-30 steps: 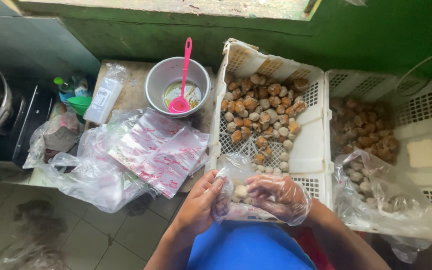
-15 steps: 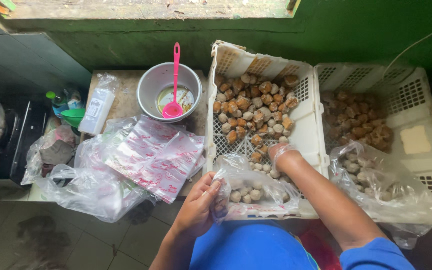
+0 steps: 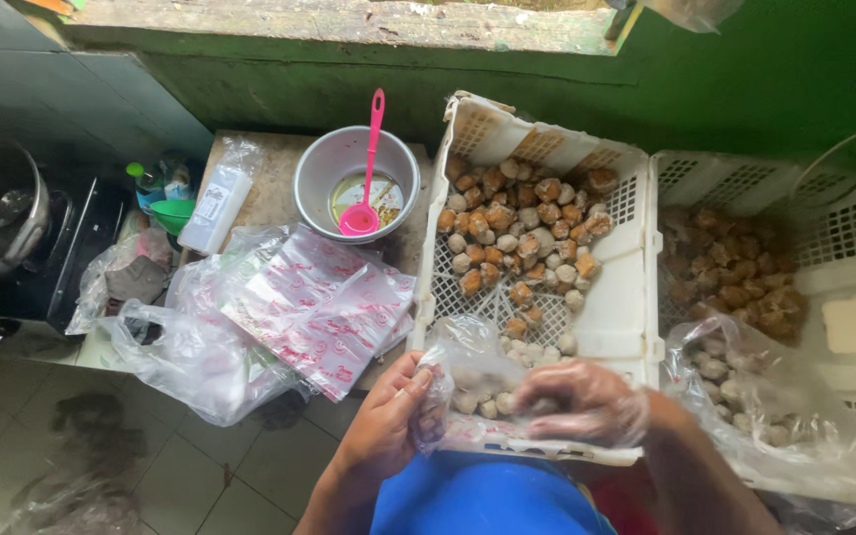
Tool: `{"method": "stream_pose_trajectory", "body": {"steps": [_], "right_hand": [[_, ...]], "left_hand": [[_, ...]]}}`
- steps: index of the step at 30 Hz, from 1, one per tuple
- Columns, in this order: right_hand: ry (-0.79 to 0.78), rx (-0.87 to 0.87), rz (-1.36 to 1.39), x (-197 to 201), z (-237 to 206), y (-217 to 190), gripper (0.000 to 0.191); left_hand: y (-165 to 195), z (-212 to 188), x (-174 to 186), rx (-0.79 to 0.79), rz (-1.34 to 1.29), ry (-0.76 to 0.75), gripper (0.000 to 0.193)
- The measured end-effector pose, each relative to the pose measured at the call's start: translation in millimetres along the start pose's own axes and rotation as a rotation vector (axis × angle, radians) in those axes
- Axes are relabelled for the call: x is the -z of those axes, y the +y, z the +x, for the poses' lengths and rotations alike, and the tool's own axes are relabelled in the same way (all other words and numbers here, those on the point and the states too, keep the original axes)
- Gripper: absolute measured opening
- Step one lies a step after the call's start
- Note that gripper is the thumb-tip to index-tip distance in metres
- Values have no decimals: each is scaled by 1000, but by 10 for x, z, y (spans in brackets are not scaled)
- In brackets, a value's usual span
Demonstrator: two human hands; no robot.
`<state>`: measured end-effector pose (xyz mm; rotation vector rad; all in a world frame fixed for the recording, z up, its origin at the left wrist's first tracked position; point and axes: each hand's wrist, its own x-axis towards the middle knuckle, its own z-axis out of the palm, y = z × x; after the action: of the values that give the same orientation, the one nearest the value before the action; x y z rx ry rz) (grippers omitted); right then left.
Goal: The person packs round meatballs from a plastic crate into a clear plastic bag, opening the bag, placing the meatballs in one at a time, and lifting the filled bag. They repeat the packing with additional bags at the work table.
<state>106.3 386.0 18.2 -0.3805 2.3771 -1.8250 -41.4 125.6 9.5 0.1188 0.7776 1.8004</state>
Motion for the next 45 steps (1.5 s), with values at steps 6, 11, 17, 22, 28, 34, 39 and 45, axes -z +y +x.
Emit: {"method": "stream_pose_trajectory", "body": {"steps": [6,11,17,22,28,34,39,45], "right_hand": [[218,-366,321,284,152,490,18],[293,-539,-983,1007,358,1125,21],[-64,-755,-1254,833,634,1485,23],[-53,-834,-1130,883,598,1283,21],[404,-381,349,773,30,212,20],[9,-66,-157,96,70,-118,33],[571,-474,-578,344,19,517,33],[20,-948,-1076,74,160,1176,31]], "left_hand": [[-11,-46,-45,-31,-20,45,19],[6,-47,-70,-43,-23,71,23],[-23,-50,-53,-112,-42,85,20],[-24,-78,-74,-111,-8,112,22],[11,-53,-67,-77,6,39,19],[12,31,-5,-37,-8,-72,17],[42,8,-20,39,-21,-45,18],[61,6,-27,59,7,-83,17]]}}
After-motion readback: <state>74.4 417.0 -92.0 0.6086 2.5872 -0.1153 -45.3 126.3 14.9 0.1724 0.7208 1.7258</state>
